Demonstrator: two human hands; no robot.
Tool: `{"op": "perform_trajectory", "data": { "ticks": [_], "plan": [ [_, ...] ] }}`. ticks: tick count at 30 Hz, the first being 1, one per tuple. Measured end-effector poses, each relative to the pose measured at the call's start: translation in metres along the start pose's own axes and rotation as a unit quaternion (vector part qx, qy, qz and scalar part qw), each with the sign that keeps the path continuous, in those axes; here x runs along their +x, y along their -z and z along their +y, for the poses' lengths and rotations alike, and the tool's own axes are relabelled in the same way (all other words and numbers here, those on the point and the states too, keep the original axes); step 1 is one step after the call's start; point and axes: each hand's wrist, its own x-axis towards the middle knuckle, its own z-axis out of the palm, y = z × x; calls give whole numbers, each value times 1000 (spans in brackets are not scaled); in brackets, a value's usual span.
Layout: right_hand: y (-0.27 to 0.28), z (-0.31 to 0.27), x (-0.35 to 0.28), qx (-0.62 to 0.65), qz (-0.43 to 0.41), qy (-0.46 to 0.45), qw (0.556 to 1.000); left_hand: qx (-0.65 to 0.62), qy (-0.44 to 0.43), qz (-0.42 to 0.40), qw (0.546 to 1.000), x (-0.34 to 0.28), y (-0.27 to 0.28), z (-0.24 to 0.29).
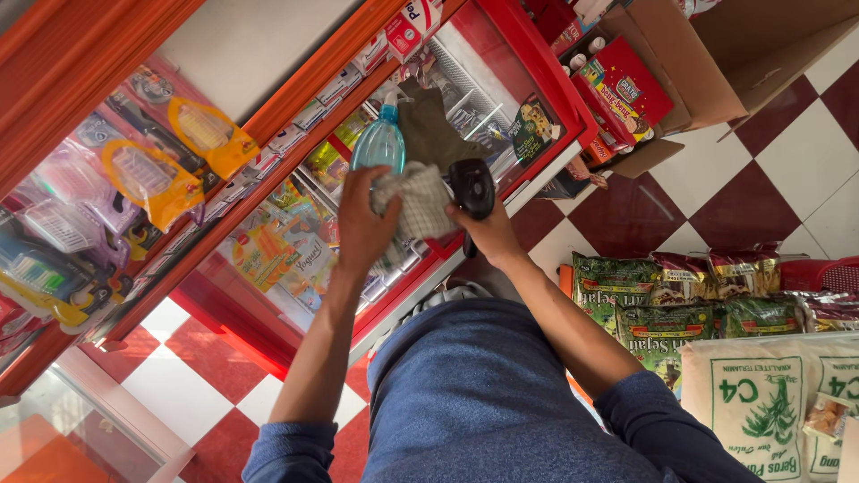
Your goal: The person scans several items using a handheld barcode scanner and then places bags of snacks onto a retail shelf.
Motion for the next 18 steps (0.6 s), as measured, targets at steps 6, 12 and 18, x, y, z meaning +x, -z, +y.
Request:
{"op": "perform_trajectory", "data": {
  "ticks": [6, 12, 18],
  "plan": [
    [12, -13, 50, -78, 107, 36, 991, 52, 5, 1, 999, 26, -2, -2],
    [20, -21, 90, -206, 50, 111, 971, 21, -60, -24, 998, 34, -37, 6],
    [30, -39, 124, -300, 155, 156, 928, 70, -60, 9, 996, 55, -87, -9]
  ]
}}
